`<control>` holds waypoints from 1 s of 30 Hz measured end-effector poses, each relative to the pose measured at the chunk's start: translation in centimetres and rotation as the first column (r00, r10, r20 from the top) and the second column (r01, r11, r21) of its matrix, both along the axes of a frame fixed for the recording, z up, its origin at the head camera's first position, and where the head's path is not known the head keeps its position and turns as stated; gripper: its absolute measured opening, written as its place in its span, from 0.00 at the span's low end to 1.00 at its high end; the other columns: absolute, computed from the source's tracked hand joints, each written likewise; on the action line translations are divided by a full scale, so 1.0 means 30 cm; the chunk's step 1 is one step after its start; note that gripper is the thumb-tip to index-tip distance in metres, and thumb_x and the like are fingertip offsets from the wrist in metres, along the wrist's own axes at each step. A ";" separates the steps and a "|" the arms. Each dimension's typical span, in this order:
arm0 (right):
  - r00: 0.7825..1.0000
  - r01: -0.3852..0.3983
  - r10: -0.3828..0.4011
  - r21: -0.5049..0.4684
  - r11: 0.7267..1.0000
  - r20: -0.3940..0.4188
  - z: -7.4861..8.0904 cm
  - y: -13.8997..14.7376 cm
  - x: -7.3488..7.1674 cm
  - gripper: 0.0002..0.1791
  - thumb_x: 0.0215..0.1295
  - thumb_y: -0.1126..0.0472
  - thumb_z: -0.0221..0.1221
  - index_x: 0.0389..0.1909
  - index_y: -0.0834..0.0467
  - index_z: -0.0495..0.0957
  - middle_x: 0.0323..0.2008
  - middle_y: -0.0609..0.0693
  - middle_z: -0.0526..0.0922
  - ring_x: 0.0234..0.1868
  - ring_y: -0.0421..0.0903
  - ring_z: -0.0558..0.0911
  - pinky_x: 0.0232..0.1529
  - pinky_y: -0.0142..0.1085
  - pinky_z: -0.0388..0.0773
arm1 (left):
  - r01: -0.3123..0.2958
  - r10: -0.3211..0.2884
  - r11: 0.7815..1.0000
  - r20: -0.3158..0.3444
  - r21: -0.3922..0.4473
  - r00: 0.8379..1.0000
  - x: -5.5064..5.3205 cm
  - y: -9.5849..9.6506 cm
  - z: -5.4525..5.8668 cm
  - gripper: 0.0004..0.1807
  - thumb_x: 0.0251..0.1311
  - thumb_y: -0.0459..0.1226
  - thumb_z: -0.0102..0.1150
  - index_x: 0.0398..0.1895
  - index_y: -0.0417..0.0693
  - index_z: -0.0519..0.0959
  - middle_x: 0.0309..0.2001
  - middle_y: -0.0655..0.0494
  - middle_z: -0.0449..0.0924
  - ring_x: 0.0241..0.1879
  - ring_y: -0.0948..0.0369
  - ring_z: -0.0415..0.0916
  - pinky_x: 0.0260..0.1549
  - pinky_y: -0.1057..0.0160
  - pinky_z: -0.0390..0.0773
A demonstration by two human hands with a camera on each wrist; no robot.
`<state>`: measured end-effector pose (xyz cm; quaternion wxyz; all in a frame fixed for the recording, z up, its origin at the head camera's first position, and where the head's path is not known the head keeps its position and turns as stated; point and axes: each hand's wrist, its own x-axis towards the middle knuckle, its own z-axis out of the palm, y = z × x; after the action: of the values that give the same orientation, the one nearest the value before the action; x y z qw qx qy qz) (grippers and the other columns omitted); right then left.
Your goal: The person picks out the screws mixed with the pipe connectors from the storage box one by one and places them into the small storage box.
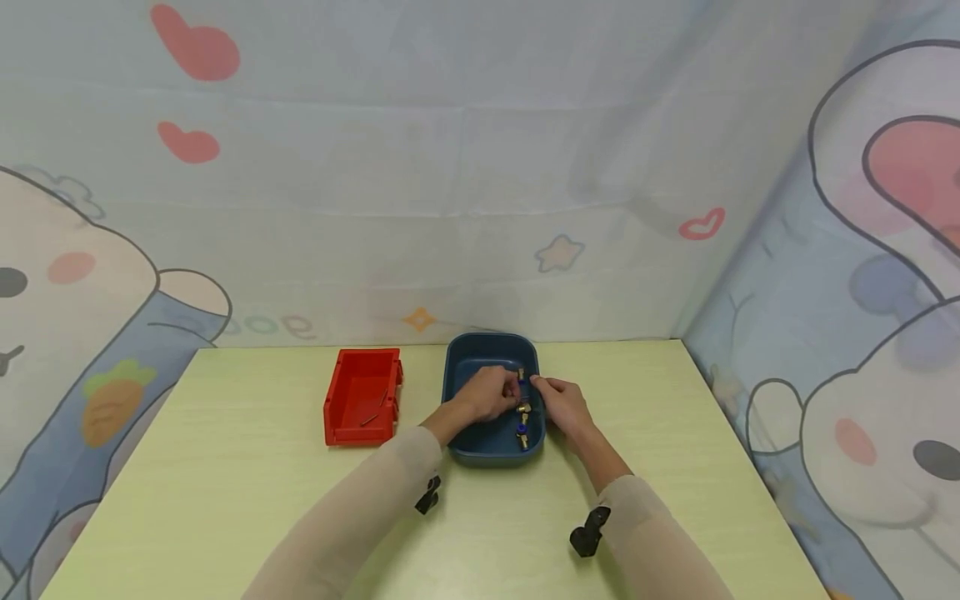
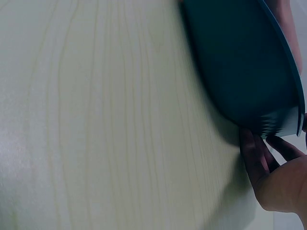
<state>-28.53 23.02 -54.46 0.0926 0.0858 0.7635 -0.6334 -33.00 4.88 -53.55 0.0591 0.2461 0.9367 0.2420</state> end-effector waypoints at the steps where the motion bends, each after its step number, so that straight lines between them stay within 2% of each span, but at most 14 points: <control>1: 1.000 0.003 -0.003 0.000 1.000 0.000 -0.001 -0.001 -0.001 0.33 0.81 0.44 0.55 0.70 0.67 0.75 0.69 0.65 0.77 0.69 0.60 0.76 0.72 0.56 0.69 | -0.004 0.004 1.000 -0.005 0.013 1.000 0.000 -0.001 0.003 0.03 0.66 0.39 0.70 0.36 0.51 0.87 0.34 0.62 0.84 0.36 0.65 0.79 0.41 0.66 0.80; 6: 1.000 -0.013 0.013 0.000 1.000 -0.006 -0.004 0.000 -0.001 0.34 0.81 0.44 0.55 0.71 0.67 0.74 0.71 0.64 0.74 0.71 0.61 0.73 0.72 0.57 0.69 | -0.011 0.008 0.987 0.022 0.161 1.000 0.002 -0.011 0.023 0.02 0.67 0.36 0.69 0.38 0.48 0.85 0.34 0.60 0.84 0.34 0.65 0.79 0.39 0.68 0.80; 10: 1.000 -0.026 0.026 0.010 1.000 -0.007 -0.005 0.007 -0.002 0.34 0.80 0.43 0.55 0.72 0.66 0.73 0.74 0.64 0.71 0.73 0.62 0.71 0.73 0.58 0.68 | -0.028 0.010 0.954 0.061 0.297 0.998 0.009 -0.021 0.036 0.02 0.67 0.34 0.69 0.39 0.47 0.84 0.34 0.59 0.84 0.34 0.65 0.80 0.38 0.68 0.80; 13: 1.000 -0.027 0.027 0.025 0.999 -0.005 -0.008 0.010 -0.002 0.35 0.80 0.42 0.55 0.72 0.66 0.73 0.74 0.63 0.70 0.73 0.61 0.70 0.73 0.57 0.68 | -0.041 0.018 0.931 0.066 0.364 0.998 0.016 -0.031 0.041 0.03 0.67 0.32 0.68 0.40 0.47 0.84 0.35 0.58 0.84 0.35 0.65 0.80 0.39 0.67 0.81; 19: 1.000 -0.020 0.020 0.010 1.000 -0.003 -0.010 0.010 -0.003 0.34 0.81 0.43 0.55 0.72 0.66 0.74 0.71 0.64 0.74 0.72 0.60 0.72 0.72 0.56 0.69 | -0.056 0.028 0.907 0.073 0.416 0.997 0.027 -0.043 0.049 0.04 0.68 0.32 0.67 0.43 0.45 0.85 0.37 0.57 0.85 0.37 0.64 0.81 0.40 0.66 0.82; 30: 1.000 -0.016 0.016 0.005 1.000 -0.008 -0.011 0.009 -0.005 0.34 0.81 0.43 0.55 0.71 0.67 0.74 0.72 0.64 0.73 0.71 0.60 0.72 0.73 0.56 0.69 | -0.037 -0.001 0.896 0.086 0.442 0.996 0.051 -0.047 0.077 0.04 0.67 0.32 0.69 0.43 0.47 0.86 0.37 0.58 0.86 0.37 0.64 0.82 0.42 0.66 0.82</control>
<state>-28.69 23.29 -54.79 0.0942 0.0774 0.7660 -0.6312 -31.47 3.48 -51.24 0.0387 0.2339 0.8560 0.4595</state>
